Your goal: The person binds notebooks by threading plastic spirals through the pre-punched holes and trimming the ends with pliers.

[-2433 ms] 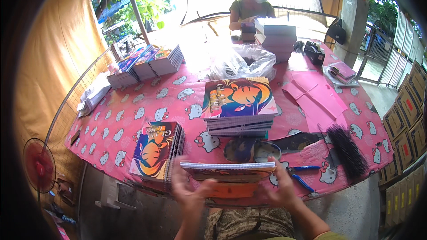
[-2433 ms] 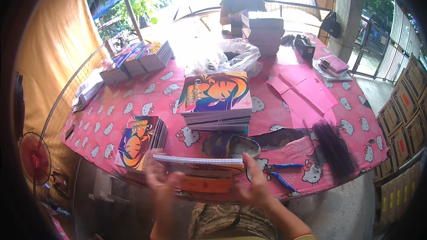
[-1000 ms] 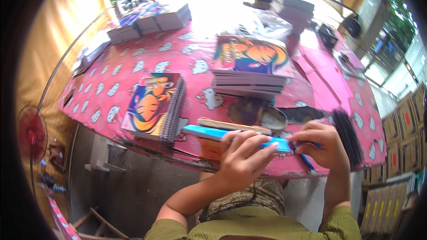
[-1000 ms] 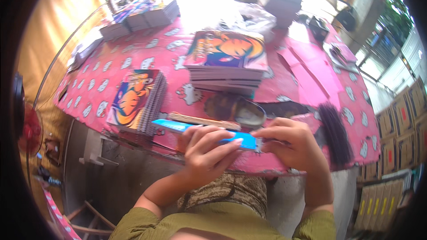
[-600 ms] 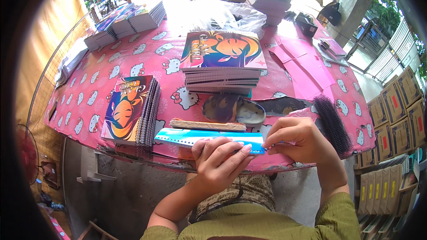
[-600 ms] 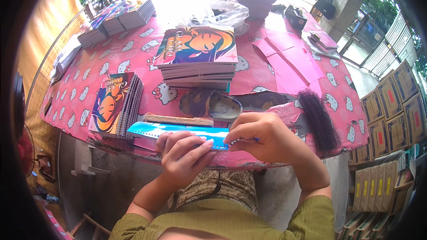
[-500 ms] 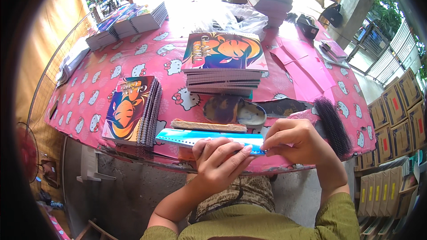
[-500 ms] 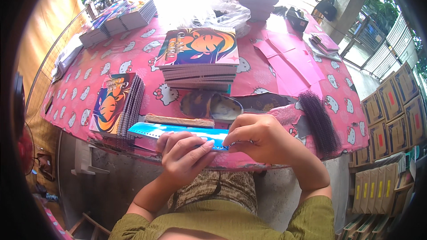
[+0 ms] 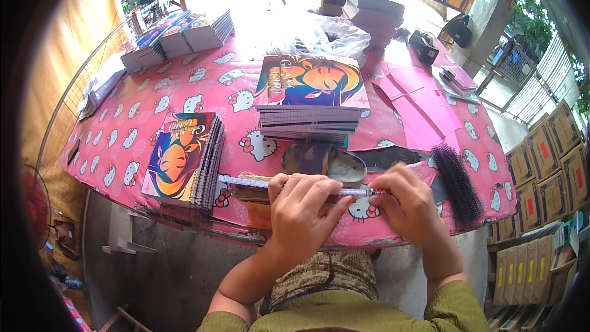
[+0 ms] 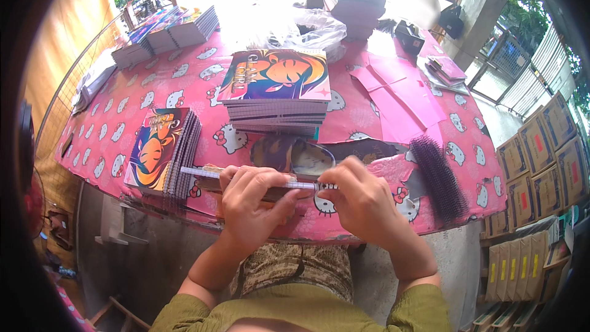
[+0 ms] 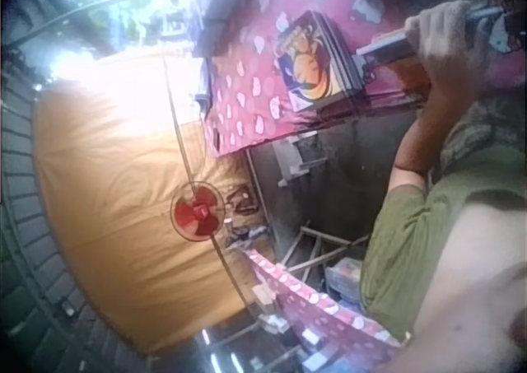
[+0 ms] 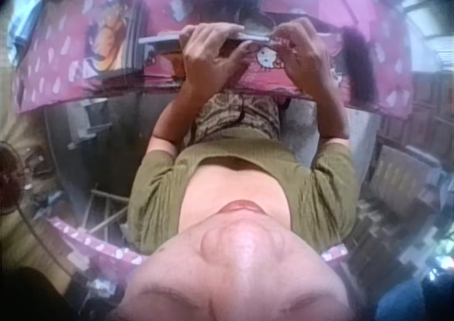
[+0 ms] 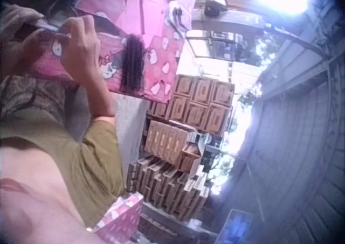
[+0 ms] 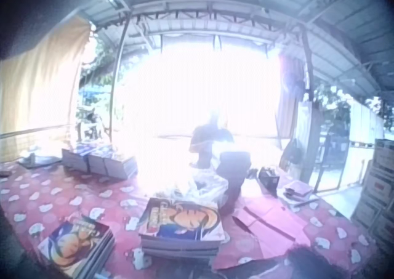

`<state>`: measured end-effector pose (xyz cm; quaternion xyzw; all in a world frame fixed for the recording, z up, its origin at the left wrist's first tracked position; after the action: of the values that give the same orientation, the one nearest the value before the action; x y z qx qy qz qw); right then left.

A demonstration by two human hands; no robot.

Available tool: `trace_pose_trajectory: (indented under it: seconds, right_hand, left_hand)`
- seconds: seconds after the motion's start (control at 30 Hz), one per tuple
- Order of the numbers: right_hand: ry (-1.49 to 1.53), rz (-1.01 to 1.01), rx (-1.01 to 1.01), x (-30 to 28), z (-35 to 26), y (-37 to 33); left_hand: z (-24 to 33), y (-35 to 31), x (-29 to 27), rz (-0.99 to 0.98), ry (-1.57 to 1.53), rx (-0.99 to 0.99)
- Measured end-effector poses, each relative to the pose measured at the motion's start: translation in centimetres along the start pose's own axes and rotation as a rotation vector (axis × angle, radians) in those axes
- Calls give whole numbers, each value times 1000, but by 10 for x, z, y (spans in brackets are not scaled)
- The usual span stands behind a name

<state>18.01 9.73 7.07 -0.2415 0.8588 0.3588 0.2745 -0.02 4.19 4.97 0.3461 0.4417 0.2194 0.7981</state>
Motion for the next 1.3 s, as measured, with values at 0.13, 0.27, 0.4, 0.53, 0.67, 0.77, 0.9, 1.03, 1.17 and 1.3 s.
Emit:
trace_pose_trajectory:
  seconds: [0.13,0.27,0.4,0.53,0.67,0.77,0.9,1.03,1.17,1.3]
  right_hand:
    - [108,-10,8,0,-4,8]
    - [-15,-66,-77,5,0,11]
    - [-35,36,-23,8,-23,19]
    - [-52,10,-4,5,-20,13]
    - [-73,-80,-14,11,-18,13]
    - [-85,-283,0,-10,12,28]
    - [-254,-503,49,26,73,54]
    - [-388,-543,-40,74,128,31]
    - [-340,-361,63,78,120,30]
    - [450,-9,379,2,101,33]
  left_hand:
    - [-2,-2,4,29,-34,7]
    - [-2,-5,1,19,-32,-4]
    - [-2,-5,-1,16,-3,-12]
    - [0,-11,3,10,-40,-29]
    - [-5,-15,2,14,-42,-33]
    - [-4,-19,-4,3,-96,7]
    - [0,-21,-2,-10,-106,3]
    - [-3,-5,-13,-9,51,-37]
    - [-14,-12,-10,-26,103,-40]
    - [-15,-14,-8,44,51,-42]
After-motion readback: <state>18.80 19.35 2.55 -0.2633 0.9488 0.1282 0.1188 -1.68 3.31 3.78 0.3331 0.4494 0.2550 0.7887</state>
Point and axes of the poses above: each hand's wrist, its own y-axis towards the middle knuckle, its own x-axis out of the palm, z = x × y, the point moved 3 cm from there along y, towards the middle knuckle, and after that the axes turned 10 degrees about y, right-handed, at the moved point
